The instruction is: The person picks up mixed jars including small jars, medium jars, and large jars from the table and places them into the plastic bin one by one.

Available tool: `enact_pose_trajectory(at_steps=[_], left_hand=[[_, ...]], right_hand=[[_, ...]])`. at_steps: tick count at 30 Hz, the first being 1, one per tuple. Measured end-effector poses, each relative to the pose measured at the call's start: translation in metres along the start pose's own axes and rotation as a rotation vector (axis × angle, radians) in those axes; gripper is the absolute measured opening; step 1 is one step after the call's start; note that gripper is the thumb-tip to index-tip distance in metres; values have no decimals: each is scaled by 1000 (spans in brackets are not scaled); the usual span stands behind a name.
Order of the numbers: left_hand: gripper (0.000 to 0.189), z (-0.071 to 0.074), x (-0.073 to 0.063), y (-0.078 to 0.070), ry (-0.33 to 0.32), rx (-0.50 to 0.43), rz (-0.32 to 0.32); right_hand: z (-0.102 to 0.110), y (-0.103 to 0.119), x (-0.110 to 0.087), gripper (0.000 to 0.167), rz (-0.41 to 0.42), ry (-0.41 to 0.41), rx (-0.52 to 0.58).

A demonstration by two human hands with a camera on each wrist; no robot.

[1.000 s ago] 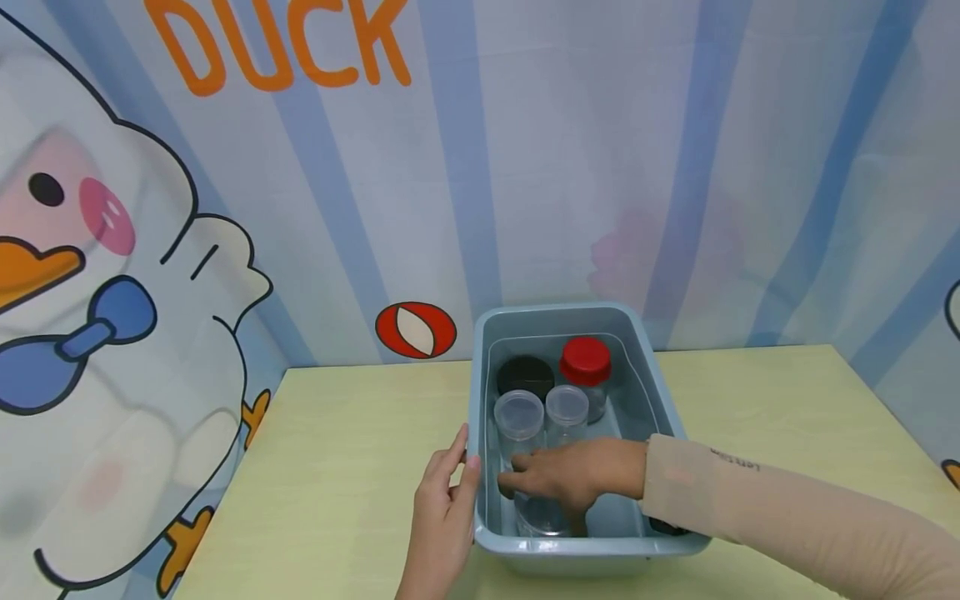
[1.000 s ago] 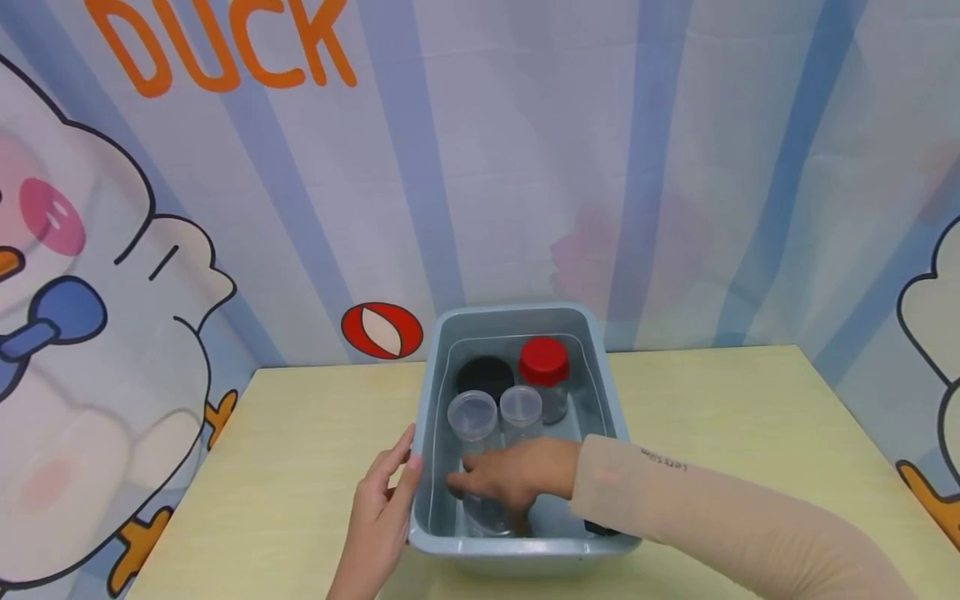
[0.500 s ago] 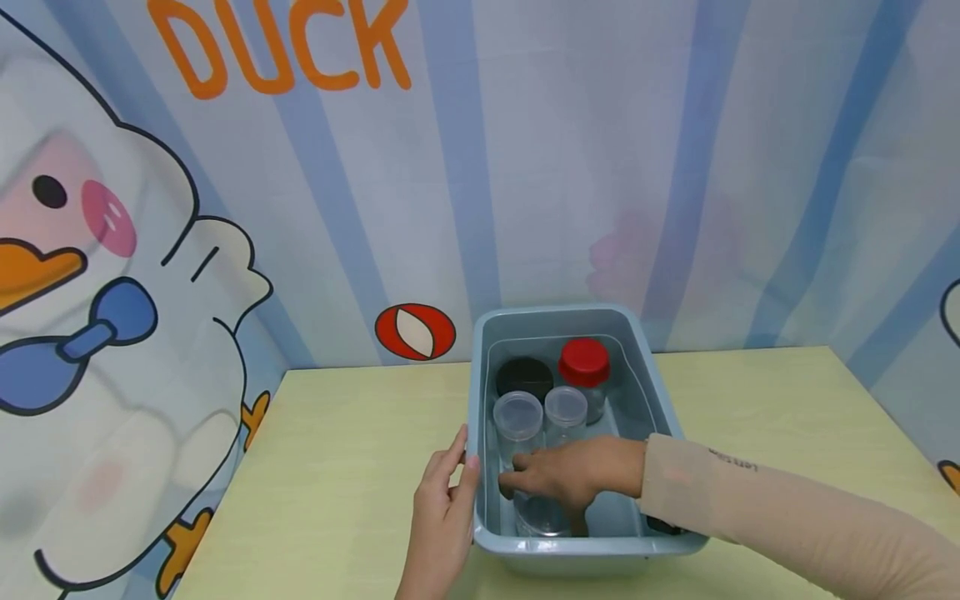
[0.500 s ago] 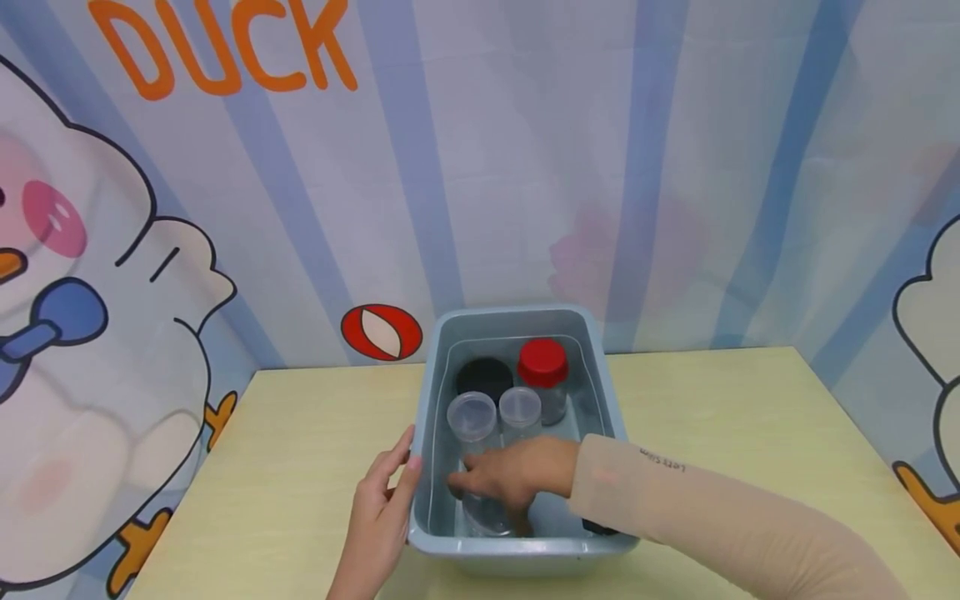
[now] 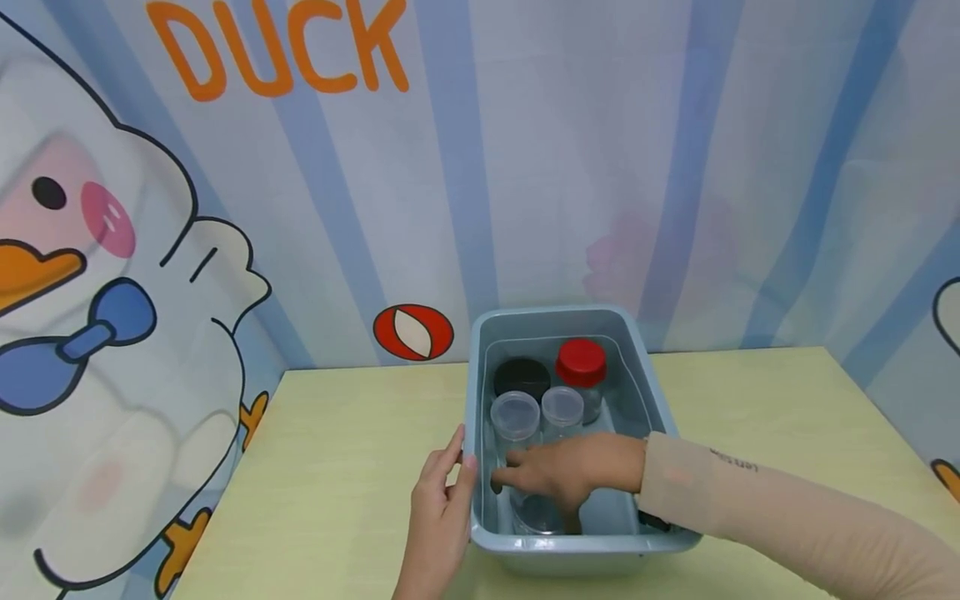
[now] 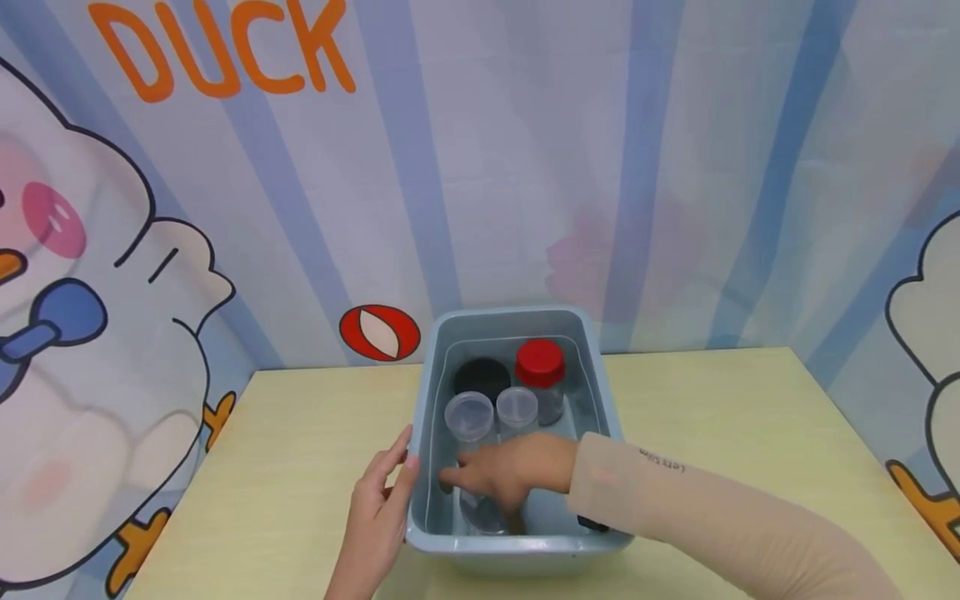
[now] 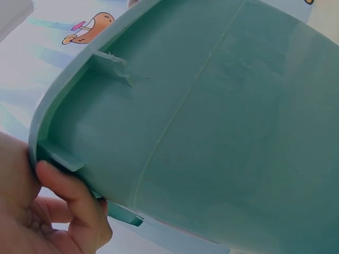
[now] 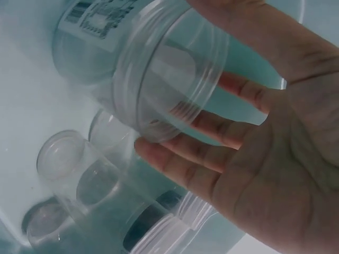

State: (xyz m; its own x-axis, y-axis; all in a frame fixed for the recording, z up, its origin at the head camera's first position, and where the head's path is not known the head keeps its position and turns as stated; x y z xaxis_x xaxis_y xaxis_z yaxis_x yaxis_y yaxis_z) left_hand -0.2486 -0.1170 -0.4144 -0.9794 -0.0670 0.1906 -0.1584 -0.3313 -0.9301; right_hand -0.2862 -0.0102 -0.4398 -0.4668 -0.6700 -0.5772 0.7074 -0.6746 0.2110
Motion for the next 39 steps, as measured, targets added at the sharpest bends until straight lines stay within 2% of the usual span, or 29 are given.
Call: enact_pose_trajectory(at_steps=[9,13,15,20,22,29,36,39], left_hand=[[50,0,0,2,-7,17,27],[49,3,0,2,-15,51,43],[49,4,0,1,-12,75,43],[49,4,0,-1,12,139,39],[48,4,0,-2,22,161,31],[49,2,1,-7,62,212,3],[51,1,4,-8,69,227,29],[56,2,6,-9,64,229,29]], right_hand=[[8,1,-7,89,-12,-31,4],[15,0,-10,74,21,-60,19],[13,-7,-5,70,57,-85,13],[18,-10,-13,61,71,-117,39],[26,-5,-25,58,48,-120,68],[38,-7,-39,55,27,-149,100],[51,-14,-52,56,2,-206,131],[56,-15,-60,54,16,-235,141]])
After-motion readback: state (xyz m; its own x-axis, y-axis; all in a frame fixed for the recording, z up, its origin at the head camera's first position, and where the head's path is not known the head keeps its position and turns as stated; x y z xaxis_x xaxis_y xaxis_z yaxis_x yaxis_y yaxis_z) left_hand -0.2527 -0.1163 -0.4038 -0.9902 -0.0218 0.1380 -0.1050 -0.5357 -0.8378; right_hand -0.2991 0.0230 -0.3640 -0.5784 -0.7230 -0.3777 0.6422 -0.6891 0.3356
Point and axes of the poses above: each hand's wrist, its own x-axis towards the middle knuckle, its own z-axis out of the back of the hand, y = z × x, the point moved 9 cm from there along x, towards the middle knuckle, and after that the axes turned 8 degrees about -z, right-handed, at the moved point
